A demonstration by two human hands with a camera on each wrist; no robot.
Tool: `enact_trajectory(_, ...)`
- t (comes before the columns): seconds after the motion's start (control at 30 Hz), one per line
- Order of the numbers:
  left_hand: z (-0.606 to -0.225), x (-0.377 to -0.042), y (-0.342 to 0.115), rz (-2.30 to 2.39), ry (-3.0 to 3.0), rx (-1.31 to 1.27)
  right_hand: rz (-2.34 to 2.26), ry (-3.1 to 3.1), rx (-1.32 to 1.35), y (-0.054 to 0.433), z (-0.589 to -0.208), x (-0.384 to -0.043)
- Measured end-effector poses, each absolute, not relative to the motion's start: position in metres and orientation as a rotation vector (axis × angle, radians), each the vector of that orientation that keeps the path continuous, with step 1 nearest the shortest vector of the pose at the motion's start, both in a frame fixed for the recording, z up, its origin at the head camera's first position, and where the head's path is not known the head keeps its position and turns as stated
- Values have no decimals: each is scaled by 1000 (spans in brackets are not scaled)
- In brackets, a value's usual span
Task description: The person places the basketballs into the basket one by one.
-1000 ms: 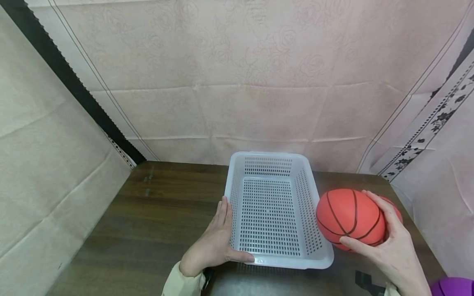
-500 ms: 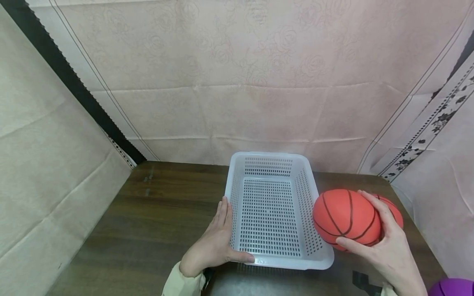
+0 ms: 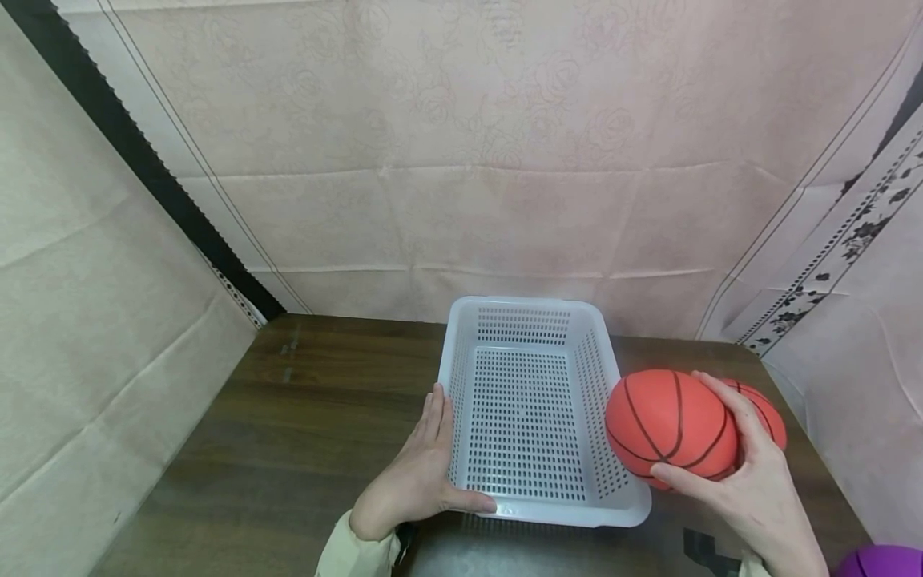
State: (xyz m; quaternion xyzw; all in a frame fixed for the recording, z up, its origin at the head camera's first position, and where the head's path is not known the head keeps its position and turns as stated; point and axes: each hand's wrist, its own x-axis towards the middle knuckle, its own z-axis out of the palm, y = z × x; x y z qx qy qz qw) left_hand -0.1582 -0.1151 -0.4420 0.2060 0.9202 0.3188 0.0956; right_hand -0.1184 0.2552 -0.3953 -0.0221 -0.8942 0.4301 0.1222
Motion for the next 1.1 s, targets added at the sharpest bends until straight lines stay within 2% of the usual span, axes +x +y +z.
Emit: enact_trajectory(1.1, -442, -158, -115, 949, 2732, 616, 1327, -2641, -48, 248, -394, -121)
